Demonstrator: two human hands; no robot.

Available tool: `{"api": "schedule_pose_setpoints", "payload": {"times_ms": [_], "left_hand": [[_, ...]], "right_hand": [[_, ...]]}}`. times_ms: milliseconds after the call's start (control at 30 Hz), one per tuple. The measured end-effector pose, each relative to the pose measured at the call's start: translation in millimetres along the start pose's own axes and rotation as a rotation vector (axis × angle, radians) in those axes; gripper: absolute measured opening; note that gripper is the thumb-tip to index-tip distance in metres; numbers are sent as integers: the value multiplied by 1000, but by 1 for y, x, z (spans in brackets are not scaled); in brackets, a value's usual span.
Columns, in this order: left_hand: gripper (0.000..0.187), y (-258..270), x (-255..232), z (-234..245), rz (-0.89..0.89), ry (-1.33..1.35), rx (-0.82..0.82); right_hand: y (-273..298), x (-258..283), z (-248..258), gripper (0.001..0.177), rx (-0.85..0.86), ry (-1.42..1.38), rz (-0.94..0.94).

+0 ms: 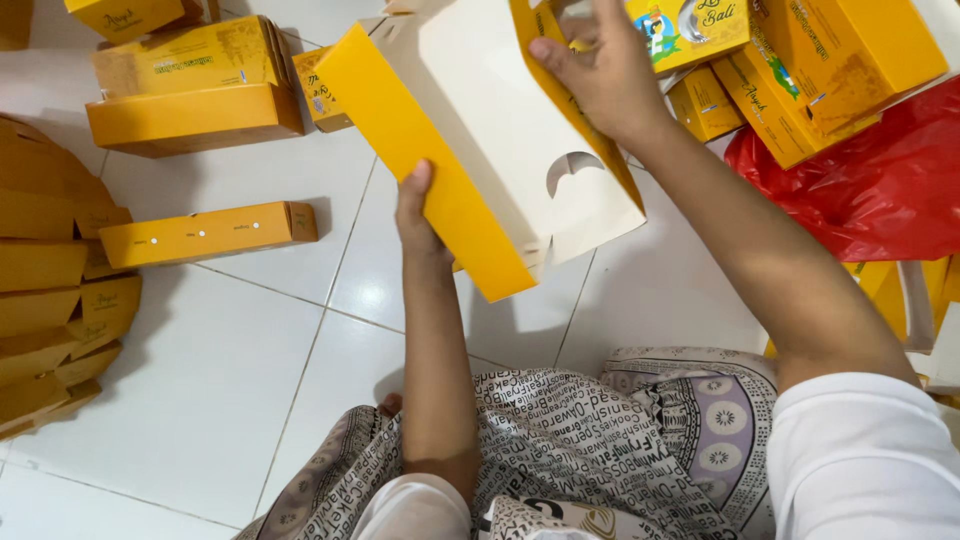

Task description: The person assembles yellow cardboard boxes by hand while sitting on the floor, folding the sides and flaps into place and stacking the completed boxes.

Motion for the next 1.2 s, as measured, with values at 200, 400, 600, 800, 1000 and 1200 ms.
{"api": "schedule_pose_setpoints", "payload": {"times_ms": [200,400,600,800,1000,1200], "left_hand": [[82,6,-11,-62,-376,-573,-278],[69,17,10,18,76,-139,-81],[52,0,-20,-6,12,-449,-25],[53,8,-25,-65,-1,-319,-283],[59,11,-24,-91,-203,-195,-505],[106,14,1,62,-41,-1696,-732]], "right_hand": [[27,69,10,21,10,153,629],[27,93,9,67,584,26,-307],[24,37,-35,35,381,-30,-179],[28,58,-15,73,368,113,194],[30,54,-21,32,941,68,472],[25,17,-47,33,380,66,519]]}}
Point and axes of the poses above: each hand's wrist, its own y-axis away from the middle knuckle, its own z-axis out of the back of the hand, x = y × z, the point moved 1 cm from there along -y, towards the middle knuckle, and after that the axes turned 9 degrees about y, right-handed, at the moved point
